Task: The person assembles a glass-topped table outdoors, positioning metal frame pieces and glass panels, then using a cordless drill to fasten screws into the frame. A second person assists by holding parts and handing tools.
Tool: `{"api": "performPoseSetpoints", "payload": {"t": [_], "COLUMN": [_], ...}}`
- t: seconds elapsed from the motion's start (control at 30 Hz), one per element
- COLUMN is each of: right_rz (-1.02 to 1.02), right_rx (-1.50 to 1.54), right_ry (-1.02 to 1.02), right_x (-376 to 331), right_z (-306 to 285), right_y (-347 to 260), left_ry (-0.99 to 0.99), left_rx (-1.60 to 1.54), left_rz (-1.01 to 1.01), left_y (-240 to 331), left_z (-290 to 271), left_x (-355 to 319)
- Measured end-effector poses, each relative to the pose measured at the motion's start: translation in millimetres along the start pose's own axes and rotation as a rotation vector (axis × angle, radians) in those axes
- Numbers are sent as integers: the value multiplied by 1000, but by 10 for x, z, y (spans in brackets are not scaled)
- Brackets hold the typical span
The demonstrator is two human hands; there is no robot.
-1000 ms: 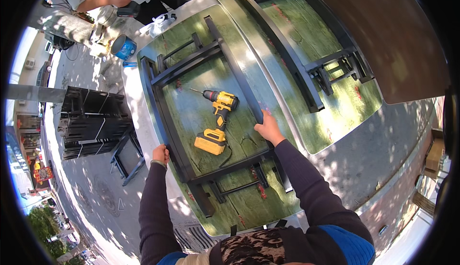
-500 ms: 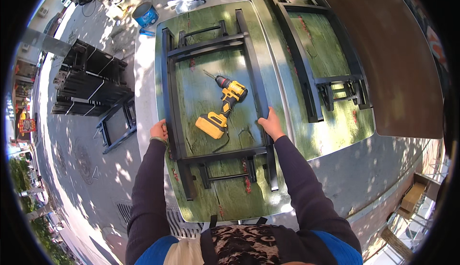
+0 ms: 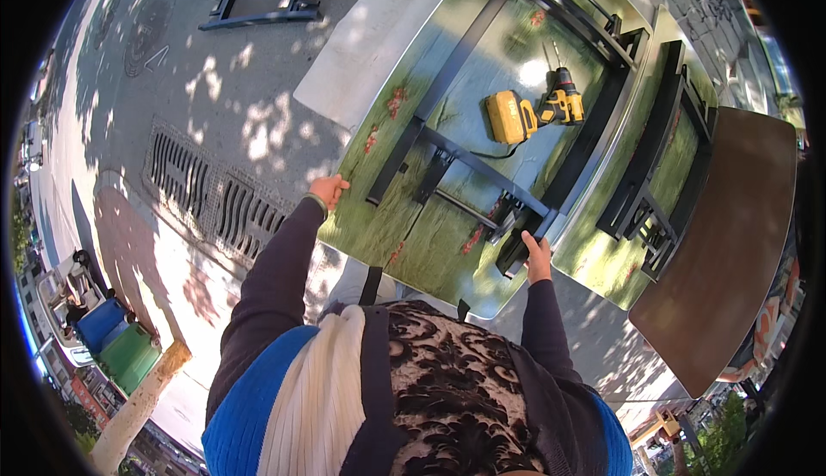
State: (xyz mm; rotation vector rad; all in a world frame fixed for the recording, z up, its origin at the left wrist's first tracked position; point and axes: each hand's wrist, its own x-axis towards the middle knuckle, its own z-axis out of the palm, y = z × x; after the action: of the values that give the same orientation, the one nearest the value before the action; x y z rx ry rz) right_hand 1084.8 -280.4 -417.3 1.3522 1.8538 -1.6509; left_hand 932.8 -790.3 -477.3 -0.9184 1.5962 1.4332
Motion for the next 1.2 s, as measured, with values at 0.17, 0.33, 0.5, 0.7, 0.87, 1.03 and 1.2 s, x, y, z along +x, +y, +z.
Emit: {"api": "performPoseSetpoints", "payload": {"t": [0.17, 0.33, 0.5, 0.7, 0.87, 1.03, 1.2], "right_rz": [-37, -124, -175, -199, -111, -94, 97], "right_rx": [100, -116, -403, -453, -466, 187, 464], "right_ry": [17, 164, 367, 470, 509, 227, -105], "right_x": [37, 158, 137, 118, 59, -58, -148], "right_z": [65, 82, 229, 252, 264, 23, -327], "right_y": [257, 478, 411, 407, 421, 601, 1137], "left_ry": [-111, -158, -204, -212, -216, -136, -82], "left_rx": [-47, 168, 127, 308, 387, 424, 410], "left_rz": [-31, 289, 204, 153, 67, 7, 27], "left_y": [-209, -196, -52, 87, 33, 208, 215], "left_z": [140, 202, 321, 348, 281, 347, 366], "left_x": [-129, -160, -70, 84, 232, 77, -118]}}
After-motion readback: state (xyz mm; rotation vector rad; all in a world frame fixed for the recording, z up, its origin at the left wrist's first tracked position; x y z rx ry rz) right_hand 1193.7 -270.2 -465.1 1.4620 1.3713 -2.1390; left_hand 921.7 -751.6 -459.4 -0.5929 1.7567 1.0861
